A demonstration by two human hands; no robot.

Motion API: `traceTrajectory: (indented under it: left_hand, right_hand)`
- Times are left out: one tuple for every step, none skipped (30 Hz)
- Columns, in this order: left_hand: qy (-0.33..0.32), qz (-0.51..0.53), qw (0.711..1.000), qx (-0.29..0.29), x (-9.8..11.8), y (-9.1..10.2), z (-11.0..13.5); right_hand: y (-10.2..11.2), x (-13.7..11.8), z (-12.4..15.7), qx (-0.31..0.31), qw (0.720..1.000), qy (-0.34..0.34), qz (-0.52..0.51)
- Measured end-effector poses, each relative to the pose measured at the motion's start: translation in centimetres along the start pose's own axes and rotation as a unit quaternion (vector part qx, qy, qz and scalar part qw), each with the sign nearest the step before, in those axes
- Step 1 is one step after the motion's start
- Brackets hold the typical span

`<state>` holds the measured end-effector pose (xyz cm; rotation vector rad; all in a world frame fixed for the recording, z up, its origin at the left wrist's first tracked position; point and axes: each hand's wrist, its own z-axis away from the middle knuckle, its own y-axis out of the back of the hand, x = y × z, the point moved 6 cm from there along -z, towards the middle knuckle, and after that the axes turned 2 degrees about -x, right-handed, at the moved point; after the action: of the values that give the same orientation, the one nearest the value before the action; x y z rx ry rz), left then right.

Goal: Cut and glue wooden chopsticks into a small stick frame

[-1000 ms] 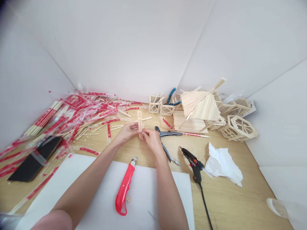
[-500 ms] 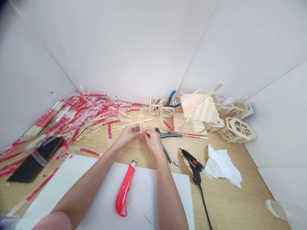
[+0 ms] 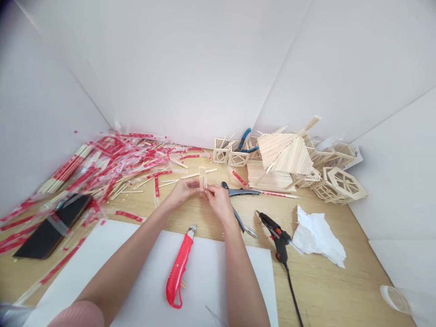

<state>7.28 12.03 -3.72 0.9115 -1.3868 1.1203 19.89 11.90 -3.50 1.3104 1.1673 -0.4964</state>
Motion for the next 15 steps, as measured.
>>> traceTrajectory:
  left_hand:
    - [0.001,0.000,1.000,0.002,0.0,0.1,0.0]
    - [0.002,-0.002,1.000,0.003,-0.1,0.2,0.0]
    - [0.003,-0.005,1.000,0.004,-0.1,0.3,-0.1]
    - [0.003,-0.010,1.000,0.003,-0.2,0.3,-0.1]
    - [0.001,-0.018,1.000,0.000,-0.2,0.3,-0.1]
    - [-0.004,-0.031,1.000,-0.004,-0.2,0.3,-0.1]
    - [-0.010,-0.045,0.999,-0.007,-0.2,0.2,-0.1]
    - [-0.017,-0.063,0.998,-0.009,-0.3,0.0,-0.2]
    - [-0.025,-0.082,0.996,-0.008,-0.3,-0.1,-0.2]
    - [-0.035,-0.104,0.994,-0.002,-0.3,-0.3,-0.2]
    - [-0.046,-0.127,0.991,0.008,-0.3,-0.4,-0.2]
    - [-0.058,-0.152,0.986,0.023,-0.3,-0.4,-0.2]
    - [-0.068,-0.176,0.981,0.043,-0.2,-0.3,-0.2]
    - [-0.077,-0.201,0.975,0.063,-0.2,-0.2,-0.1]
    - [-0.082,-0.224,0.968,0.080,-0.1,-0.1,-0.1]
  right_hand:
    - [-0.1,0.1,0.0,-0.001,1.000,0.001,0.001]
    - [-0.1,0.1,0.0,-0.001,1.000,0.003,0.004]
    - [-0.2,0.1,0.0,-0.002,1.000,0.005,0.007]
    - [-0.2,0.1,0.0,-0.001,1.000,0.006,0.011]
    - [-0.1,0.1,0.0,0.001,1.000,0.005,0.015]
    - [-0.1,0.0,0.0,0.004,1.000,0.003,0.018]
    - [0.0,-0.1,0.0,0.008,1.000,0.001,0.022]
    - [0.1,-0.1,0.0,0.014,1.000,-0.004,0.026]
    - [0.3,-0.1,0.0,0.022,0.999,-0.011,0.026]
    - [0.4,-0.1,0.0,0.032,0.999,-0.023,0.020]
    - [0.5,0.1,0.0,0.042,0.998,-0.041,0.003]
    - [0.5,0.3,0.0,0.051,0.996,-0.066,-0.024]
    - [0.6,0.6,0.1,0.061,0.992,-0.094,-0.059]
    - [0.6,0.9,0.1,0.073,0.985,-0.123,-0.097]
    - [0.6,1.1,0.2,0.087,0.976,-0.147,-0.132]
